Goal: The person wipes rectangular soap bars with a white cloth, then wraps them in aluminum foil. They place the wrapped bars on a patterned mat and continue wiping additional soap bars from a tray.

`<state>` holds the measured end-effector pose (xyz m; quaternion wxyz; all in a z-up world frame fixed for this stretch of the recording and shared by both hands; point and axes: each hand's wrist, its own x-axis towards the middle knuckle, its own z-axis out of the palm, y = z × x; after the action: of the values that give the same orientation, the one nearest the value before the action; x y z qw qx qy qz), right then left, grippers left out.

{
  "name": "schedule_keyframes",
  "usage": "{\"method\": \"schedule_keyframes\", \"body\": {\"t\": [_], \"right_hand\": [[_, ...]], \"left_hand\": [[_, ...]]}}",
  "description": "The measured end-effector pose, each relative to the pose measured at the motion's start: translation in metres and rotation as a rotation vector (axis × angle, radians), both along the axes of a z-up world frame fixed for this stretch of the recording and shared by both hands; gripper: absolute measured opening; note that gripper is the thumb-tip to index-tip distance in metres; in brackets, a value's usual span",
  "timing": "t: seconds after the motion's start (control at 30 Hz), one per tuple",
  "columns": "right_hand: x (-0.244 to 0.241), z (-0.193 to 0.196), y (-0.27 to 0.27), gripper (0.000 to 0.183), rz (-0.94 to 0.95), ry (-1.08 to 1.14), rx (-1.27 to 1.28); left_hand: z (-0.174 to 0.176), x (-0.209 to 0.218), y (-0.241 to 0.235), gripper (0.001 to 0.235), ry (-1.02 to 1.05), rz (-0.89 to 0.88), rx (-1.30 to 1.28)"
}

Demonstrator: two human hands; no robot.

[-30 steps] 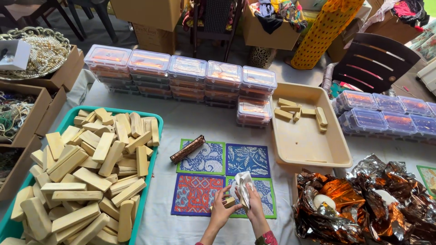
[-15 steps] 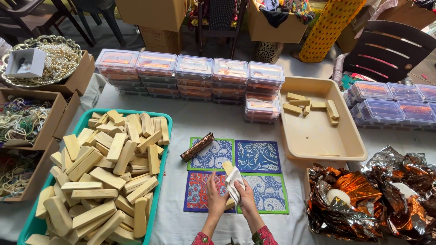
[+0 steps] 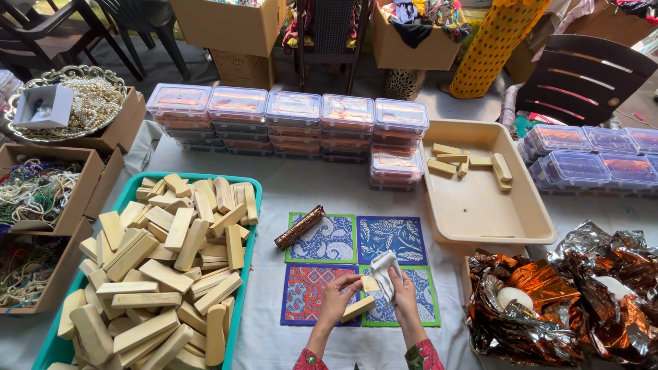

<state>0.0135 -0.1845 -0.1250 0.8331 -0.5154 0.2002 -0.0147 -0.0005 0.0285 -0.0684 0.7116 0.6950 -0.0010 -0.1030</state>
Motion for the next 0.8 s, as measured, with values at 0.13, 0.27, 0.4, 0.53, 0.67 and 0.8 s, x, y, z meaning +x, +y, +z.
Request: {"method": "schedule_keyframes", "body": {"t": [0.13,0.27,0.4,0.53,0.67,0.8], "right_hand": [[0.007,-0.006,-0.01,0.033,-0.048,-0.01,0.14],[0.017,-0.027,-0.006,0.041,-0.079,0.005,0.371],[0.007,-0.028,0.014,0.045,-0.048,0.066,0.521],[-0.004,-0.047,0.037,0.046,0.08,0.131,0.605],[-0.012,-0.03,0.06,0.041,0.167,0.161,0.563],[-0.011,-0.012,0.054,0.035,0.202,0.122,0.397]], "left_hand": [[0.007,-0.008,-0.011,0.054,-0.071,-0.104,0.021],[0.036,-0.017,-0.018,0.119,-0.047,-0.045,0.066],[0.016,-0.019,-0.022,0.125,-0.139,0.005,0.168],[0.018,-0.01,-0.015,0.121,-0.131,0.11,0.284],[-0.017,0.0,-0.012,0.111,-0.207,0.252,0.266],[0.023,0.021,0.014,0.123,-0.32,0.181,0.386]]}}
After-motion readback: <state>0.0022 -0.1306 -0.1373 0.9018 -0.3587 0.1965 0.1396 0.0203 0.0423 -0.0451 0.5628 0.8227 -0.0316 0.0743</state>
